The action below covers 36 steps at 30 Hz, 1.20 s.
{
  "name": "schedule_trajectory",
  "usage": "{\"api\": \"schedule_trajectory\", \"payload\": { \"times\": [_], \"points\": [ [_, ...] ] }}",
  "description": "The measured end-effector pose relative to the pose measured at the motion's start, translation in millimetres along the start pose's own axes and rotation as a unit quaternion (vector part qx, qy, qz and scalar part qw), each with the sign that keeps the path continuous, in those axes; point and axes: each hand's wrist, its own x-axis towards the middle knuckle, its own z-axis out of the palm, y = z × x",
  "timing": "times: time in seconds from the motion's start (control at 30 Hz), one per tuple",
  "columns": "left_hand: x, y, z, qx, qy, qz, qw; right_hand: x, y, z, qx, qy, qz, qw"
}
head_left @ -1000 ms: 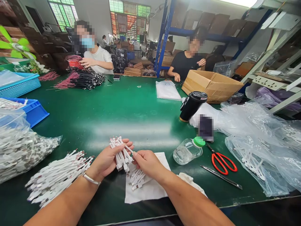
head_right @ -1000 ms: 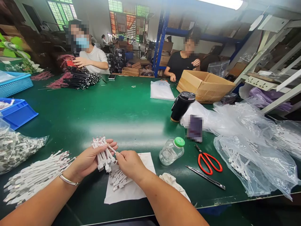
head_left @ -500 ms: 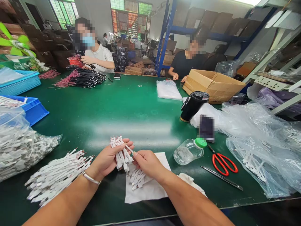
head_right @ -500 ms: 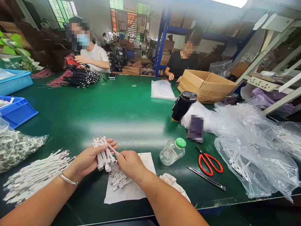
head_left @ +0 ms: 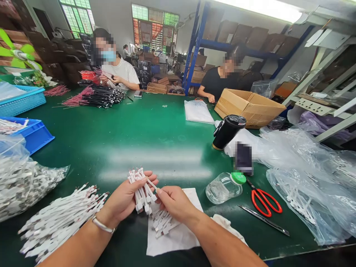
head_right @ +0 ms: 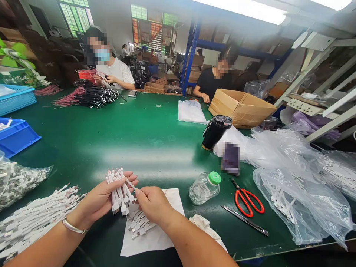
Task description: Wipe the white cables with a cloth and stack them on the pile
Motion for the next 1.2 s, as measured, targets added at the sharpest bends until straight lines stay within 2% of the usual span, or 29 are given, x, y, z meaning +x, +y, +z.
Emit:
{"api": "schedule_trajectory", "payload": {
  "times": [0.3, 0.73, 1.07, 1.2],
  "points": [
    [-4.0, 6.1, 4.8, -0.029, 0.018, -0.014, 0.999, 3.5, -3.0, 0.2, 0.044, -0.045, -0.007, 0.998],
    [-10.5, 3.4, 6.3, -0.035, 0.001, -0.019, 0.999, 3.7, -2.0, -2.6, 0.06, -0.044, -0.002, 0.997],
    [-6.4, 4.1, 0.8, -0.055, -0.008, -0.017, 0.998, 0.8, -9.1, -0.2, 0.127, -0.035, 0.021, 0.991],
    [-8.4, 4.8, -2.5, -0.073, -0.02, -0.032, 0.997, -1.6, -11.0, 2.1, 0.152, -0.055, 0.03, 0.986]
  ]
}}
